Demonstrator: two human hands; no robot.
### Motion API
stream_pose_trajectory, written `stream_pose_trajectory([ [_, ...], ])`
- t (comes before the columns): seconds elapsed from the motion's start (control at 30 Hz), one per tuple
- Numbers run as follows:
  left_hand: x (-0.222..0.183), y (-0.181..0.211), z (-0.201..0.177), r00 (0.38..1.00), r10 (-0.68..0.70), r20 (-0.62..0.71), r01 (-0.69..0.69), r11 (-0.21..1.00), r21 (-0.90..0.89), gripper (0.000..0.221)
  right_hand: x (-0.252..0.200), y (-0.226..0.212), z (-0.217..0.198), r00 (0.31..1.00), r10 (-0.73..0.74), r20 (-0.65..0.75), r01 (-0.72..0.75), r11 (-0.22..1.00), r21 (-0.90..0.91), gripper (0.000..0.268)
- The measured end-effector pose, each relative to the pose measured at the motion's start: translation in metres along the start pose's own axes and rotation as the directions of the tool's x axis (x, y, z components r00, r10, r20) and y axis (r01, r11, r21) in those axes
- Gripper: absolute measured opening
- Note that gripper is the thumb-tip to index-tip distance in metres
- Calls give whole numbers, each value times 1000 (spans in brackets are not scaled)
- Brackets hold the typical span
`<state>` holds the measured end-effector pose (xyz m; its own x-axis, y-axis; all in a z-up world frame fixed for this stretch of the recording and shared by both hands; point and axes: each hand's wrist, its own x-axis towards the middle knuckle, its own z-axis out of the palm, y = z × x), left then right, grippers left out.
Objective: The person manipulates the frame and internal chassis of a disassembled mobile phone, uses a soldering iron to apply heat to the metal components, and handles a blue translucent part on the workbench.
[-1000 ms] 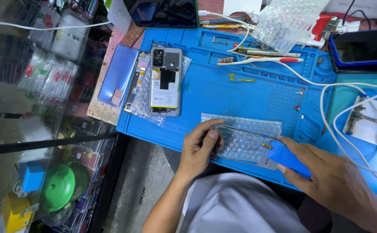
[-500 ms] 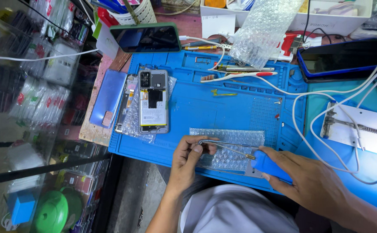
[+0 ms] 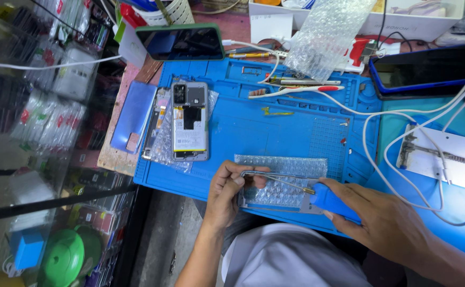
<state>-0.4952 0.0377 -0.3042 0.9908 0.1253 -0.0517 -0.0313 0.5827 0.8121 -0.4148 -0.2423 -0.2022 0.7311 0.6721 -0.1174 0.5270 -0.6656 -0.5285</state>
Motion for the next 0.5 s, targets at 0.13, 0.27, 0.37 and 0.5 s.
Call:
stream_pose_trajectory([
  [0.13, -2, -2, 0, 1000, 1, -11, -1, 1000, -16, 14, -3, 2, 1, 999, -41, -26, 41, 999, -8, 64],
  [0.27, -1, -1, 1, 1000, 11, -3, -11, 1000, -19, 15, -5, 4, 4, 1000, 27, 12, -27, 998, -58, 69],
  [0.37, -1, -1, 2, 1000, 13, -1, -13, 1000, -21, 16, -8, 8, 5, 989, 113, 95, -103, 989, -103, 73],
  [0.5, -1, 0, 2, 1000, 4, -13, -4, 1000, -20, 17, -12, 14, 7, 995, 80, 62, -74, 993, -90, 70],
])
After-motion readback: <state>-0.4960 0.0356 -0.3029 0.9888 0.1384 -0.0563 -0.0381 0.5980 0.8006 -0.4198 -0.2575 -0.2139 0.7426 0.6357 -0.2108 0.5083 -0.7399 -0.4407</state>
